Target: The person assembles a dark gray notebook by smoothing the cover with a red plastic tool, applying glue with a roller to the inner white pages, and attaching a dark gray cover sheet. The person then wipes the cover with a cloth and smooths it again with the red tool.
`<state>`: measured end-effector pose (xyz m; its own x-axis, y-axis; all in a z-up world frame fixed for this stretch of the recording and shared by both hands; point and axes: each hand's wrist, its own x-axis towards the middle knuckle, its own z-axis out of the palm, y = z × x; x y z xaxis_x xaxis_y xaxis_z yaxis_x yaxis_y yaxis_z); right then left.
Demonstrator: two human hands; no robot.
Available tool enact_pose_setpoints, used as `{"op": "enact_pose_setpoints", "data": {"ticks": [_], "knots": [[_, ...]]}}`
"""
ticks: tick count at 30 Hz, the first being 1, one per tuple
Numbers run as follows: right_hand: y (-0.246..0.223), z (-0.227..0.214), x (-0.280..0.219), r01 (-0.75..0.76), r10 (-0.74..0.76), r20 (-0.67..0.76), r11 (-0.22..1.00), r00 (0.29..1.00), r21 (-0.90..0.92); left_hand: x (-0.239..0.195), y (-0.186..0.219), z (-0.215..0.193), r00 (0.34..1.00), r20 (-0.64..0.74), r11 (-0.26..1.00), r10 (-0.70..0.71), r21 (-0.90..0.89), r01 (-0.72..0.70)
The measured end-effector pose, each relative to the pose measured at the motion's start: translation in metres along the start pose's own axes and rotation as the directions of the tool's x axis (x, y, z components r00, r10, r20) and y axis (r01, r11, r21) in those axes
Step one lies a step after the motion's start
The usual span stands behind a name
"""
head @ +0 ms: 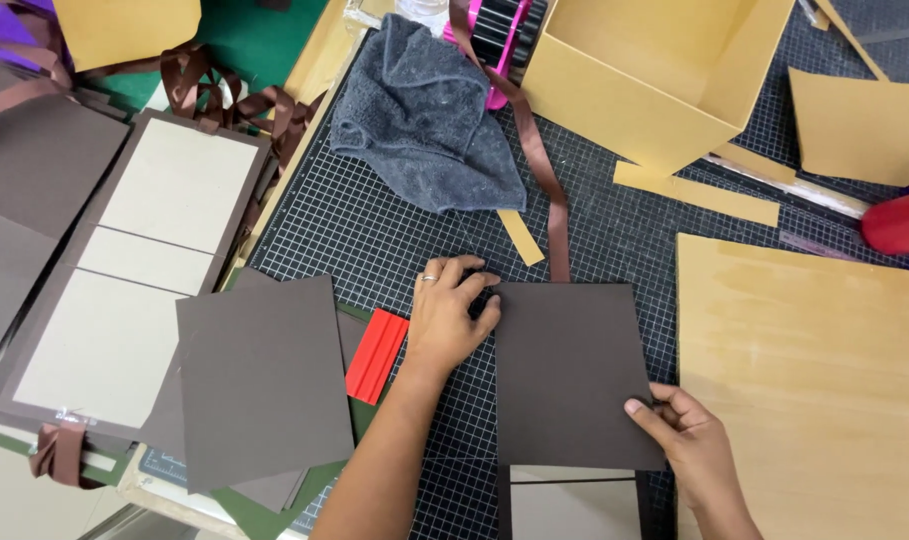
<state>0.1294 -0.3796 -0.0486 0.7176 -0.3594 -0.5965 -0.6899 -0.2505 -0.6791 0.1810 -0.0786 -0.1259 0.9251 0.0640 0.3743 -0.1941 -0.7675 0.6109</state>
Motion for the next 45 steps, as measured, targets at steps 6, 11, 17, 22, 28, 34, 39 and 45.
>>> {"op": "enact_pose_setpoints", "data": {"ticks": [6,11,17,22,28,34,39,45], "knots": [[-0.014,0.001,-0.013,0.107,-0.105,0.085,0.994,0.991,-0.013,0.002,0.003,-0.003,1.0,0.016,1.0,-0.008,-0.003,0.008],[-0.016,-0.001,-0.014,0.096,-0.091,0.067,0.993,0.994,-0.066,0.001,0.0,0.0,1.0,0.006,1.0,0.013,0.021,-0.013],[-0.004,-0.004,-0.005,0.167,-0.16,0.084,0.983,0.984,-0.075,0.0,-0.001,0.002,1.0,0.004,0.999,0.019,0.032,-0.019],[-0.006,-0.003,-0.007,0.16,-0.154,0.073,0.984,0.985,-0.085,0.001,-0.002,0.002,1.0,0.02,1.0,0.01,0.026,-0.01],[-0.004,-0.004,-0.003,0.145,-0.138,0.075,0.984,0.988,-0.102,0.001,-0.001,0.002,0.999,0.037,1.0,-0.013,0.021,0.012],[-0.005,-0.004,-0.003,0.143,-0.136,0.07,0.984,0.988,-0.105,0.001,-0.002,0.003,1.0,0.027,0.999,0.0,0.032,0.0],[-0.001,-0.005,0.0,0.161,-0.154,0.072,0.983,0.985,-0.09,0.0,-0.003,0.004,1.0,0.025,0.999,0.001,0.034,-0.002],[-0.002,-0.006,0.0,0.17,-0.162,0.073,0.978,0.984,-0.122,0.001,-0.001,0.002,1.0,0.02,0.999,0.016,0.033,-0.017]]}}
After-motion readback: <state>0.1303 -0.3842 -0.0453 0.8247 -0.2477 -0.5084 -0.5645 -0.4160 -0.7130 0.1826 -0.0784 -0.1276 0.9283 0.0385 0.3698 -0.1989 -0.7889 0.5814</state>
